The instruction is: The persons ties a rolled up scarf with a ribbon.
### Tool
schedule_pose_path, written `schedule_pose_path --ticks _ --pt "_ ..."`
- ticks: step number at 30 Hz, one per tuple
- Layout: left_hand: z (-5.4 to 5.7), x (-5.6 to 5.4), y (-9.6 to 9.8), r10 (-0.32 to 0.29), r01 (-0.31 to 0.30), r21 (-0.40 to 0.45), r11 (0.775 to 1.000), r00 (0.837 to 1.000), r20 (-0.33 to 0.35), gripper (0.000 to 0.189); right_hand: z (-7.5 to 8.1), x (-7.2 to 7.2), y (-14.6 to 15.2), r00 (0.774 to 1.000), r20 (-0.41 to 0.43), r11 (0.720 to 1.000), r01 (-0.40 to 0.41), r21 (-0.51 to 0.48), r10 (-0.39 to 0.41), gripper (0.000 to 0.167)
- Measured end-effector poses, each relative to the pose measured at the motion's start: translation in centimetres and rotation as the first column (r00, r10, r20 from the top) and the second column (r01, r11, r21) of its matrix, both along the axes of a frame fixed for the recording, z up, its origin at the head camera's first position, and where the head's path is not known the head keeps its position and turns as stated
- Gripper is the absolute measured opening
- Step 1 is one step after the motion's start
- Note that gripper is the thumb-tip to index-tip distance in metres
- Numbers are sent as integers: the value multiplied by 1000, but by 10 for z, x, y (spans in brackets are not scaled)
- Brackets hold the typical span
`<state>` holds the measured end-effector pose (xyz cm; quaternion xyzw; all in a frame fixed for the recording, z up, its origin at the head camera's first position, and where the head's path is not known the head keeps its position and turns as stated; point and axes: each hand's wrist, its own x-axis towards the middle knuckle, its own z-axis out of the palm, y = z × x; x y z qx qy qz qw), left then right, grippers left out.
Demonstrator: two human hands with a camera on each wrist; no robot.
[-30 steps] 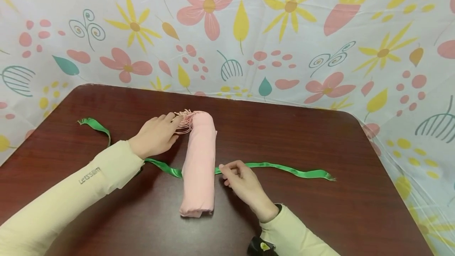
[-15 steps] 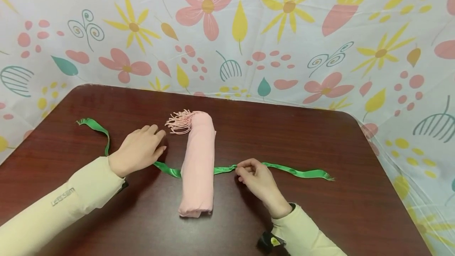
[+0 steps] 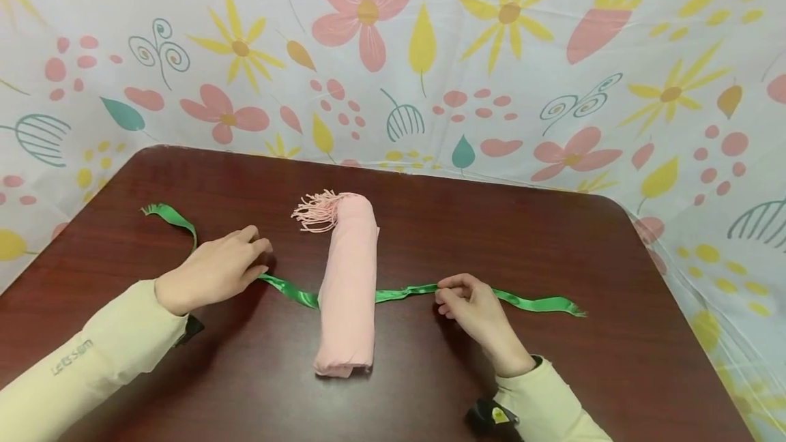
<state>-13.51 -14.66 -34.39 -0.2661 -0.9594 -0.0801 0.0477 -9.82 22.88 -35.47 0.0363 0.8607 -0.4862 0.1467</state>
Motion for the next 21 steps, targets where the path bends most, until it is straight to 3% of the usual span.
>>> schedule_pose_path --ticks 8,21 --pt "3 5 -16 -42 39 36 999 996 85 17 -2 -4 15 1000 4 1000 -3 -2 3 37" --pt "-4 6 -19 -50 47 67 997 998 39 22 -3 -7 25 1000 20 1000 -9 23 8 41"
